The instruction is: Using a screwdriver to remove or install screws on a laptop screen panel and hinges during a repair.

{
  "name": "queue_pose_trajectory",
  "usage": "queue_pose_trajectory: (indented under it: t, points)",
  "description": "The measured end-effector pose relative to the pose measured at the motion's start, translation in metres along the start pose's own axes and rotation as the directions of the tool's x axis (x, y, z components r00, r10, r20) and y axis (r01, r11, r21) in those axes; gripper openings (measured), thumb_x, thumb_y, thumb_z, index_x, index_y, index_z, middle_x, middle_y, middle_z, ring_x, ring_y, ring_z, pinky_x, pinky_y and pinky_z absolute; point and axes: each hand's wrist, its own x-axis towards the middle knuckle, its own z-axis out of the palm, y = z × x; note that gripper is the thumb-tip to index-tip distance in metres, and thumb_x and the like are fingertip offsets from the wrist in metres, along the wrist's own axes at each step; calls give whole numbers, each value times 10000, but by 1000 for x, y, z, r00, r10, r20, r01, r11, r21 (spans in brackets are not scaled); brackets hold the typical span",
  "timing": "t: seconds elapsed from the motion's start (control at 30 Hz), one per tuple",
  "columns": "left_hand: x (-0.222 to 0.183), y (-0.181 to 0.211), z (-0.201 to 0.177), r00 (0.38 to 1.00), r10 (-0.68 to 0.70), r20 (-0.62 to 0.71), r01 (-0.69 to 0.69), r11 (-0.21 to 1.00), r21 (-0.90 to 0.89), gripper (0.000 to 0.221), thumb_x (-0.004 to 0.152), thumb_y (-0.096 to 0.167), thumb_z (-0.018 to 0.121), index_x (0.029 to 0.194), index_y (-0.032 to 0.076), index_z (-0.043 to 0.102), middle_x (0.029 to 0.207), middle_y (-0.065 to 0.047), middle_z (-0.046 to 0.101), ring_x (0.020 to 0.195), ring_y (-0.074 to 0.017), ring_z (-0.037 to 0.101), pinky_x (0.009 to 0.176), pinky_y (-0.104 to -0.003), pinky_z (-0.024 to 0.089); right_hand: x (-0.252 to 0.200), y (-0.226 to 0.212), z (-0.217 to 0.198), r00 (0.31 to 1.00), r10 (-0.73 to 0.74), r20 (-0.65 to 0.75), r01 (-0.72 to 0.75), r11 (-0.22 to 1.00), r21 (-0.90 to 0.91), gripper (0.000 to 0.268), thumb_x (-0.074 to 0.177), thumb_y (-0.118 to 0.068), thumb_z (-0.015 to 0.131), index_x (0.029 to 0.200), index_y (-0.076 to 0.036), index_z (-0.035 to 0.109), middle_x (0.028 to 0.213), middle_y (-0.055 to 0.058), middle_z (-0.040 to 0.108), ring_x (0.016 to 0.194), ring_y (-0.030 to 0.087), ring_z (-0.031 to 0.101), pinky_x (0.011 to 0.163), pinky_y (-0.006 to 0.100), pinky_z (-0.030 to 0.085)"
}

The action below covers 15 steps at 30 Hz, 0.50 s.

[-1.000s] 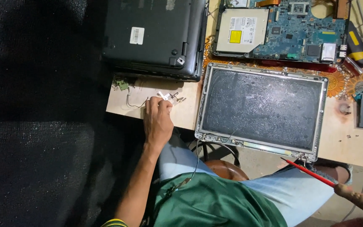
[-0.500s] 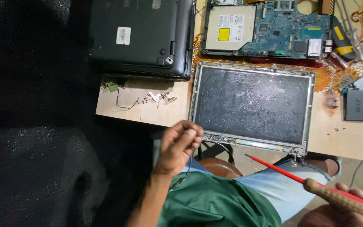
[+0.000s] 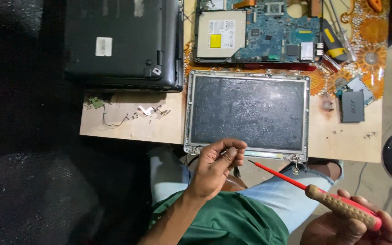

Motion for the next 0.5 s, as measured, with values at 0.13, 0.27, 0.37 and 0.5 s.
queue_pose_trajectory:
  t: [0.13, 0.27, 0.37, 0.5]
  points:
    - [11, -12, 13, 997, 19, 74, -18, 1000, -13, 197, 997, 111, 549, 1129, -17, 619, 952, -85, 637, 853, -140, 627, 822, -254, 565, -4, 26, -6, 991, 89, -105, -64, 975, 215, 457, 1136, -351, 469, 1328, 44, 345, 1206, 297, 436, 1022, 404, 542, 957, 444, 509]
    - [37, -33, 19, 993, -42, 107, 49, 996, -68, 146, 1000, 112, 548, 1083, 6, 603, 956, -88, 624, 873, -154, 629, 879, -262, 560, 2, 27, -15, 996, 78, -32, -68, 969, 237, 332, 1173, -194, 407, 1425, -10, 293, 1314, 317, 386, 1174, 424, 483, 1131, 467, 460]
    - [51, -52, 19, 993, -77, 86, 84, 993, -81, 151, 980, 89, 575, 1085, -9, 622, 961, -96, 636, 882, -163, 629, 855, -255, 565, 6, 39, -14, 991, 47, -122, -24, 982, 189, 406, 1149, -290, 452, 1376, 20, 323, 1254, 338, 401, 1046, 478, 513, 939, 509, 481]
    - [50, -61, 16, 983, -150, 110, 165, 975, -148, 189, 928, 101, 653, 1082, -8, 657, 920, -86, 666, 821, -134, 645, 775, -221, 584, 10, 14, -11, 996, 2, -86, 1, 999, 36, 387, 1149, -245, 401, 1319, 85, 292, 1186, 366, 427, 968, 454, 541, 901, 466, 469]
